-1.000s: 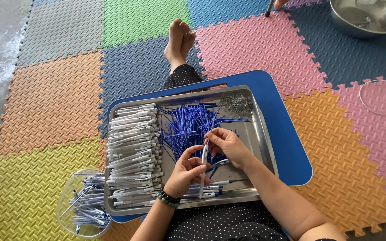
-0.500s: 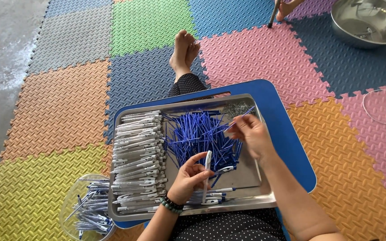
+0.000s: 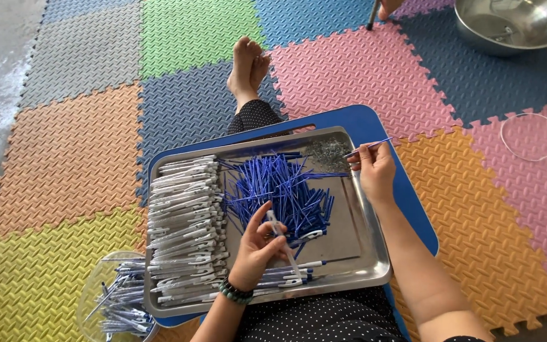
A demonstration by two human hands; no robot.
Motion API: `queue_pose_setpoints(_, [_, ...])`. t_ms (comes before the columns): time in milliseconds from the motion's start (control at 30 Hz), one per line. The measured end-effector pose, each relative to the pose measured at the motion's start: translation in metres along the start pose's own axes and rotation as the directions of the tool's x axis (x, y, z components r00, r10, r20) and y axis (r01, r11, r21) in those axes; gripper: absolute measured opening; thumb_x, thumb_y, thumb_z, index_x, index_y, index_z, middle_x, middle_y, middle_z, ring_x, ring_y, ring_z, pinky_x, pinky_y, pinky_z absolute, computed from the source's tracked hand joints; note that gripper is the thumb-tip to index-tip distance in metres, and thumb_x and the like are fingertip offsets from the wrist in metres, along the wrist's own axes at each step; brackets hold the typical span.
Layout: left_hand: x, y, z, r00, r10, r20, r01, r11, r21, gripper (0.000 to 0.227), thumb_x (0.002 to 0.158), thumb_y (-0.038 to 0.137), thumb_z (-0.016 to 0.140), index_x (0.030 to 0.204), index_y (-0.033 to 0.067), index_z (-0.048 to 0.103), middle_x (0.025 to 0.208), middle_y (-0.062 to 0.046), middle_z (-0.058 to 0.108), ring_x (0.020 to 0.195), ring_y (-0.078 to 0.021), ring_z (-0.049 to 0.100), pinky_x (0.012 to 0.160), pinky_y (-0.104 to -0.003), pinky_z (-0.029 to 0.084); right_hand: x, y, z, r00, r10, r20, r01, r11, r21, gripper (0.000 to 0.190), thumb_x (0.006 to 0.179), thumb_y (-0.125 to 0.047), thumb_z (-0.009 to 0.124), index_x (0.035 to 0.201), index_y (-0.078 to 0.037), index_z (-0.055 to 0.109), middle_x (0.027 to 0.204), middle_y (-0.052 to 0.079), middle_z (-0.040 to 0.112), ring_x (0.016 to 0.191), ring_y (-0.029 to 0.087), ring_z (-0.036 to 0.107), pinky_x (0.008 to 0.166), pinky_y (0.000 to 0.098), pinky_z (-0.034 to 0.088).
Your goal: Assembling pens by manually inserting ink refills into plastic pen barrels.
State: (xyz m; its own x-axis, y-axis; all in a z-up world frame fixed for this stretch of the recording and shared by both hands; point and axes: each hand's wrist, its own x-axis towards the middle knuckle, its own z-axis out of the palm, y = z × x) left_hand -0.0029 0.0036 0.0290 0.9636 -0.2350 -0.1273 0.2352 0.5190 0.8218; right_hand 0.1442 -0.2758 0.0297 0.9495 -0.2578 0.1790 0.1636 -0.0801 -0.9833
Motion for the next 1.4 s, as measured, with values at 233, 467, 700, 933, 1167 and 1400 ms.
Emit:
queue_pose_setpoints(233, [-0.046,0.086,-0.033,0.892,0.446,-0.071,-0.37,0.811,0.454,0.055,0.091,0.002,0.069,0.143,0.0127,0.054,0.103,-0.012,0.074,0.073,-0.0152,0.073,0.058,-0.02,0.065,0.0,0.004,-0.002,1.0,0.007,0.011,-0.007,0.999,0.037,0.007,0.11,-0.012,0.052,0.111,-0.005,0.053,0.102,0.007,0.068,0.084,0.012,0.068,0.064,0.0231,0.057])
queue_pose_setpoints(467, [-0.094,0.122,-0.083,0.494,0.724,-0.481,0.014,0.547,0.837,0.038,0.088,0.014,0.082,0.121,-0.0006,0.068,0.085,-0.012,0.07,0.065,-0.015,0.064,0.053,-0.023,0.051,-0.007,0.009,0.004,0.992,-0.129,-0.003,0.128,0.987,-0.096,0.008,0.12,-0.01,0.051,0.114,-0.004,0.053,0.097,0.012,0.065,0.075,0.015,0.065,0.062,0.0241,0.056])
queue_pose_setpoints(700, [-0.087,0.108,-0.088,0.541,0.658,-0.524,0.196,0.507,0.839,0.044,0.085,0.024,0.082,0.12,0.0012,0.071,0.079,-0.006,0.072,0.066,-0.0113,0.065,0.055,-0.021,0.052,-0.011,-0.008,0.004,0.994,-0.099,0.049,0.104,0.987,-0.121,0.005,0.121,-0.008,0.049,0.118,-0.004,0.048,0.098,0.006,0.06,0.083,0.01,0.061,0.069,0.0227,0.055])
queue_pose_setpoints(933, [-0.082,0.1,-0.09,0.537,0.659,-0.526,0.483,0.271,0.832,0.049,0.089,0.044,0.076,0.124,0.0101,0.073,0.061,0.006,0.065,0.051,-0.0093,0.058,0.048,-0.025,0.044,-0.01,-0.004,0.003,0.994,-0.105,0.037,0.108,0.986,-0.125,0.006,0.12,-0.008,0.049,0.118,-0.003,0.048,0.097,0.007,0.061,0.081,0.011,0.061,0.067,0.0228,0.055])
queue_pose_setpoints(1167, [-0.077,0.089,-0.092,0.517,0.704,-0.487,0.525,0.188,0.83,0.032,0.089,0.045,0.08,0.11,0.0224,0.079,0.057,0.005,0.059,0.054,-0.0157,0.059,0.054,-0.032,0.046,-0.009,0.003,0.006,0.985,-0.17,0.018,0.171,0.983,-0.068,0.009,0.12,-0.011,0.045,0.115,-0.003,0.048,0.094,0.013,0.066,0.074,0.017,0.066,0.063,0.0256,0.057])
queue_pose_setpoints(1400, [-0.082,0.078,-0.097,0.5,0.742,-0.447,0.572,0.106,0.814,0.028,0.085,0.049,0.088,0.099,0.0252,0.08,0.062,0.003,0.062,0.064,-0.0231,0.067,0.065,-0.037,0.052,-0.009,0.006,0.006,0.962,-0.273,0.005,0.272,0.96,-0.067,0.014,0.119,-0.016,0.039,0.114,-0.005,0.045,0.096,0.02,0.07,0.076,0.023,0.073,0.061,0.0274,0.06])
